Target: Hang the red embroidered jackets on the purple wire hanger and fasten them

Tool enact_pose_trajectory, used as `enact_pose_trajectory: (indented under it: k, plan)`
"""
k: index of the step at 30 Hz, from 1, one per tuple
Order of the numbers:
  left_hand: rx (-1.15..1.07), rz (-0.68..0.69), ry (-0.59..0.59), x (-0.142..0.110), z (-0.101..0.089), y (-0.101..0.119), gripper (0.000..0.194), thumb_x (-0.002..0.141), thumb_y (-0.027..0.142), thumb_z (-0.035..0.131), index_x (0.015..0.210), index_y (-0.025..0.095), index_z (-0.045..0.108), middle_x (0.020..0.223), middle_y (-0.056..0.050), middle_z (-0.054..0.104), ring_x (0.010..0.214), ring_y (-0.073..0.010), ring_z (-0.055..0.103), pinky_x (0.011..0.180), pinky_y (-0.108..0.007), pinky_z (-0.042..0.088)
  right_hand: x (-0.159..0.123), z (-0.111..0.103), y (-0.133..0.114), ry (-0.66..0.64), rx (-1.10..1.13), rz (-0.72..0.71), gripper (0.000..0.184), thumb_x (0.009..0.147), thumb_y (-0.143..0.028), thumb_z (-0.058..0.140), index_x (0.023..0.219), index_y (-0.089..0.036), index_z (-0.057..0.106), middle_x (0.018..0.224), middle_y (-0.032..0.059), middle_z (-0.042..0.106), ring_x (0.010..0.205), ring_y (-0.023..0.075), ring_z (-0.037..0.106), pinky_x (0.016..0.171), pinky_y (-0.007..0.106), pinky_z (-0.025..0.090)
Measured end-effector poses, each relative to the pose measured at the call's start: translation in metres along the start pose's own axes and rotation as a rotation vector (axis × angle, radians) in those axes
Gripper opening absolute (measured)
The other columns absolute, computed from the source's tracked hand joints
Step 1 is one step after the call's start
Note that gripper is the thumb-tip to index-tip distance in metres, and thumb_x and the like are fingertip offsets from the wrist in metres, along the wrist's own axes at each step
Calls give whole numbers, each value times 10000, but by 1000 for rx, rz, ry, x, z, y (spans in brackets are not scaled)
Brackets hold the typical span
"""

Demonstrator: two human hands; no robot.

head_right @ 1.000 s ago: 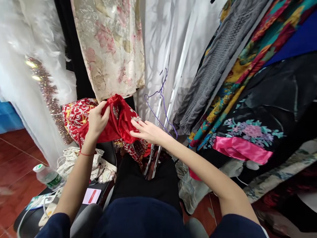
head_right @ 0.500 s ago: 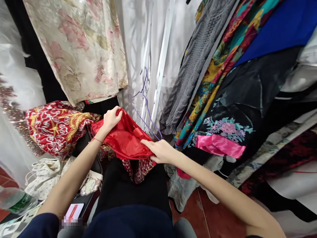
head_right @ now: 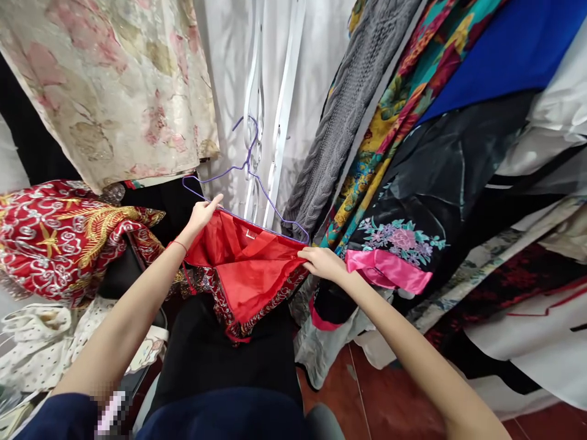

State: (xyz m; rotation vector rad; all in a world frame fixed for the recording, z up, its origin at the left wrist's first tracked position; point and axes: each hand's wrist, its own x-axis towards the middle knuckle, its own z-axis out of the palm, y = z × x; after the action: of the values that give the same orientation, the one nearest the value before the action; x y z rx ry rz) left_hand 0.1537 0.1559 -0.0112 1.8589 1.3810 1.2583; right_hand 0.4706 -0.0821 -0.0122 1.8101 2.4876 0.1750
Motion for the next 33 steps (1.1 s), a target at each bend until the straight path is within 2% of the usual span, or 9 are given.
enact_pose_trajectory:
  k: [4, 7, 11, 15, 18, 22, 25, 29, 33]
  plan:
    - [-210, 59, 66, -1, 14, -10, 321, 750, 448, 588, 794, 145, 688, 727, -34, 654, 654, -140, 555, 638, -250, 408, 3, 3, 9, 89, 104, -16, 215, 911, -173, 473, 989, -226, 666, 1042, 67, 722, 971, 201, 678, 799, 269, 466]
    - [-259, 83, 88, -8, 13, -15, 280, 758, 399, 553, 795, 148, 673, 570, 23, 516, 490, -91, 387, 506, -231, 289, 5, 4, 16, 119, 163, -30, 226, 901, -176, 484, 981, -245, 684, 992, 52, 746, 949, 203, 695, 807, 278, 493]
    - [-316, 127, 133, -20, 6, -21, 233, 768, 375, 548, 805, 165, 642, 485, 79, 341, 430, -75, 239, 463, -230, 175, 8, 2, 29, 173, 258, -93, 246, 901, -181, 475, 978, -237, 702, 977, 58, 768, 939, 213, 718, 828, 308, 537]
    - [-341, 186, 229, -30, 3, -26, 165, 783, 320, 556, 798, 173, 630, 516, 74, 350, 455, -78, 255, 475, -232, 194, 10, -6, 44, 343, 371, -184, 267, 916, -231, 472, 1012, -216, 721, 1080, 86, 766, 1041, 238, 719, 923, 356, 560]
    - [-334, 209, 265, -42, 7, -28, 136, 796, 287, 552, 799, 174, 627, 593, 42, 462, 502, -83, 333, 507, -227, 257, 11, -20, 46, 524, 437, -141, 288, 920, -243, 475, 1073, -224, 718, 1162, 71, 750, 1088, 229, 709, 971, 360, 551]
    - [-326, 205, 305, -67, 20, -26, 98, 818, 256, 541, 792, 183, 601, 692, 16, 552, 564, -94, 419, 554, -226, 322, 26, -46, 26, 745, 547, -49, 302, 943, -242, 446, 1106, -230, 700, 1184, 56, 736, 1094, 207, 691, 984, 342, 517]
    - [-350, 177, 322, -83, 27, -20, 114, 853, 276, 525, 801, 191, 581, 687, 20, 529, 562, -99, 413, 554, -234, 326, 49, -57, 5, 874, 635, 22, 275, 968, -284, 404, 948, -221, 672, 960, 39, 727, 906, 185, 680, 831, 295, 517]
    - [-364, 161, 348, -86, 23, -13, 115, 868, 286, 515, 810, 199, 563, 696, 21, 505, 568, -106, 394, 561, -243, 323, 73, -56, -8, 763, 595, 41, 279, 972, -363, 413, 733, -233, 477, 613, -38, 469, 555, 126, 473, 590, 240, 389]
    - [-360, 139, 296, -81, 13, -11, 103, 871, 289, 511, 829, 207, 556, 698, 22, 497, 561, -112, 381, 563, -252, 317, 80, -53, -8, 636, 557, 48, 194, 983, -374, 393, 939, -230, 515, 649, -45, 478, 546, 122, 460, 609, 229, 365]
